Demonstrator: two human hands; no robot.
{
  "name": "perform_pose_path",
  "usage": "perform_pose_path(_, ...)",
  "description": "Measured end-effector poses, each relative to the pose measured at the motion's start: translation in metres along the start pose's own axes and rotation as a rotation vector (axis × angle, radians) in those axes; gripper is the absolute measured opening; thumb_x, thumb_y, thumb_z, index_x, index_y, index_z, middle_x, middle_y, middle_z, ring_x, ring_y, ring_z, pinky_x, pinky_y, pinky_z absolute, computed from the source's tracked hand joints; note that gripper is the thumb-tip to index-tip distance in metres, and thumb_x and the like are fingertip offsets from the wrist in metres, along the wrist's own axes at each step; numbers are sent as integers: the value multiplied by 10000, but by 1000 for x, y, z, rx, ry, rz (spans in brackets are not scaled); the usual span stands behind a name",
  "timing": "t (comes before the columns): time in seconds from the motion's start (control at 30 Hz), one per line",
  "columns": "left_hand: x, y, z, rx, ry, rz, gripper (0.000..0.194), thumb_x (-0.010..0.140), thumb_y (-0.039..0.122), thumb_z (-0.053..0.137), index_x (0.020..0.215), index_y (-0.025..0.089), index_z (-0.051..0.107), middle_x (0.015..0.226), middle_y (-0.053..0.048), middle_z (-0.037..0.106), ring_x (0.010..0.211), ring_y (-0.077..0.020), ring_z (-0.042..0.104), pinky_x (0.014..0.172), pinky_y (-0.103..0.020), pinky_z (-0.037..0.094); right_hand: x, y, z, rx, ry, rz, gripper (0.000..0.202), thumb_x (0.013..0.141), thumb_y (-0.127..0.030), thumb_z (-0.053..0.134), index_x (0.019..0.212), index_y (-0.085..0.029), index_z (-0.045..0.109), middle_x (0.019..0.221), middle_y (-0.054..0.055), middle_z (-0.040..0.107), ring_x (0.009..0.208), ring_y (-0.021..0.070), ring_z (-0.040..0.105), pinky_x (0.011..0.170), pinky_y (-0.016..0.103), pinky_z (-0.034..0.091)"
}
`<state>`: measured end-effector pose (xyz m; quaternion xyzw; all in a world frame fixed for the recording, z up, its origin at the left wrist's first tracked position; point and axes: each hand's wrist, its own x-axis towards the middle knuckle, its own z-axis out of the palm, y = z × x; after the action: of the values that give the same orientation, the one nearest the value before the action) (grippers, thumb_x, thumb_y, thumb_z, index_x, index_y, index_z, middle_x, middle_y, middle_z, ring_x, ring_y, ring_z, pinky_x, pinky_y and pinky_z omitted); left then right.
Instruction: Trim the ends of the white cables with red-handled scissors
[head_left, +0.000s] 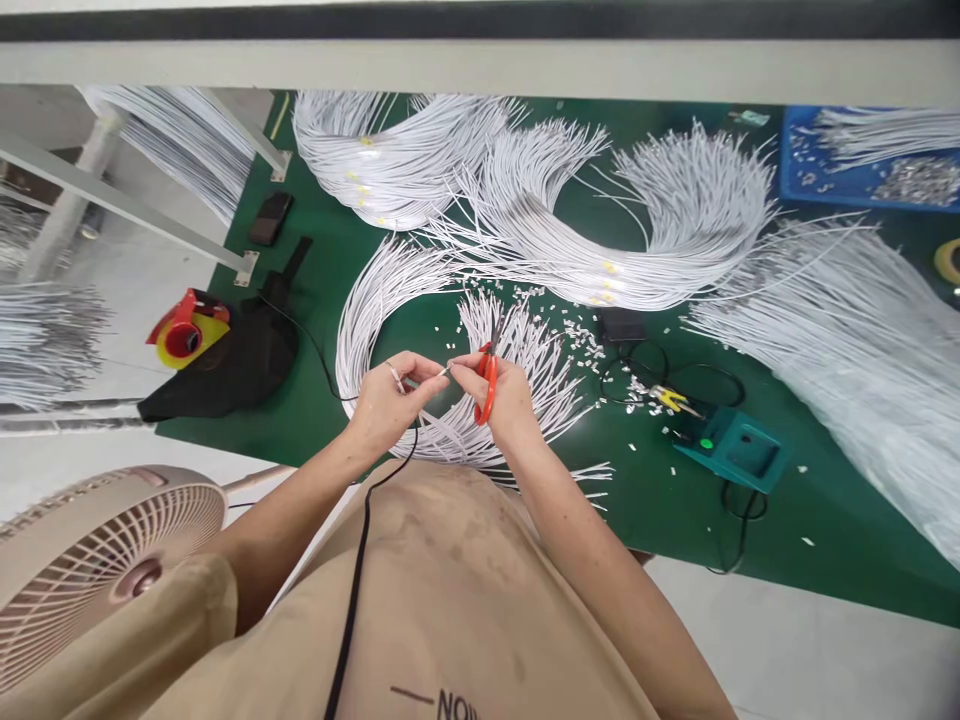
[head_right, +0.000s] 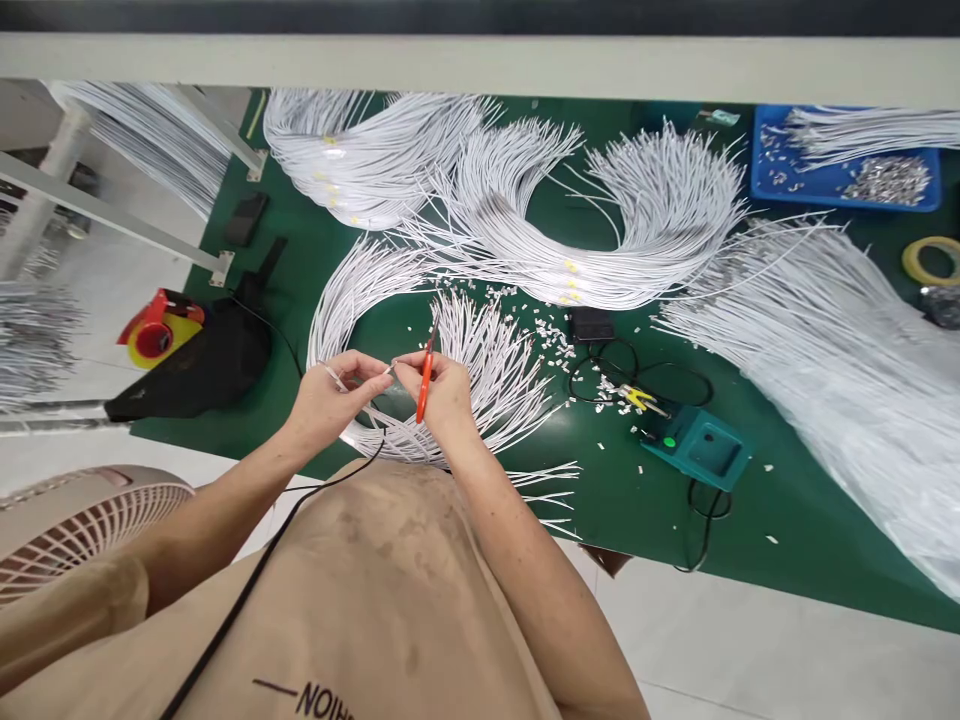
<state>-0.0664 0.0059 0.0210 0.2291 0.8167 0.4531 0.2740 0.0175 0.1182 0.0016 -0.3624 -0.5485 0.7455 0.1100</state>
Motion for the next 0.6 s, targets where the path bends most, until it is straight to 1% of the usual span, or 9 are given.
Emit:
perform_pose_path(0.1,-1,0,0,33,9,18,214,706,374,641,767,170,655,732,-28,636,653,-144,548,574,-240,409,0,4,0,49,-21,13,175,650,-276,593,729,-140,671,611,-7,582,563,96,485,571,227,390)
perform_pose_path(0.17,-1,-1,0,50,12,23,218,709,379,637,763,168,651,737,-30,633,658,-145,546,569,-238,404,0,5,0,64,-33,3,177,647,-275,596,728,-137,672,617,-8,584,569,96,486,583,229,389)
perform_pose_path(0.3,-2,1,0,82,15,34,210,716,375,628,761,172,653,738,-28,629,653,-143,543,557,-236,396,-2,3,0,63,-8,-9,148,635,-256,599,700,-143,668,644,-4,602,614,107,512,623,235,398)
perform_pose_path(0.37,-2,3,1,110,14,53,197,723,367,620,758,176,653,743,-26,629,662,-144,550,561,-236,400,-2,3,2,76,13,1,120,620,-240,605,674,-147,659,628,-10,591,601,103,504,603,229,391)
perform_pose_path(0.47,-2,2,2,118,7,69,165,744,331,597,765,179,656,732,-21,634,670,-146,559,588,-241,413,-1,8,6,220,22,83,115,612,-253,616,661,-150,635,538,-34,527,523,89,459,536,224,366)
perform_pose_path(0.53,0,0,2,56,-24,32,173,765,322,570,785,172,652,683,-17,625,635,-144,559,581,-245,419,0,13,10,357,16,160,137,615,-277,618,672,-153,615,488,-48,483,484,87,437,506,226,356)
perform_pose_path(0.6,1,-2,1,-40,-82,-27,201,780,339,547,791,160,639,634,-13,608,590,-140,552,554,-246,421,1,15,13,415,26,186,144,607,-275,625,676,-151,603,479,-51,473,476,84,431,497,224,349)
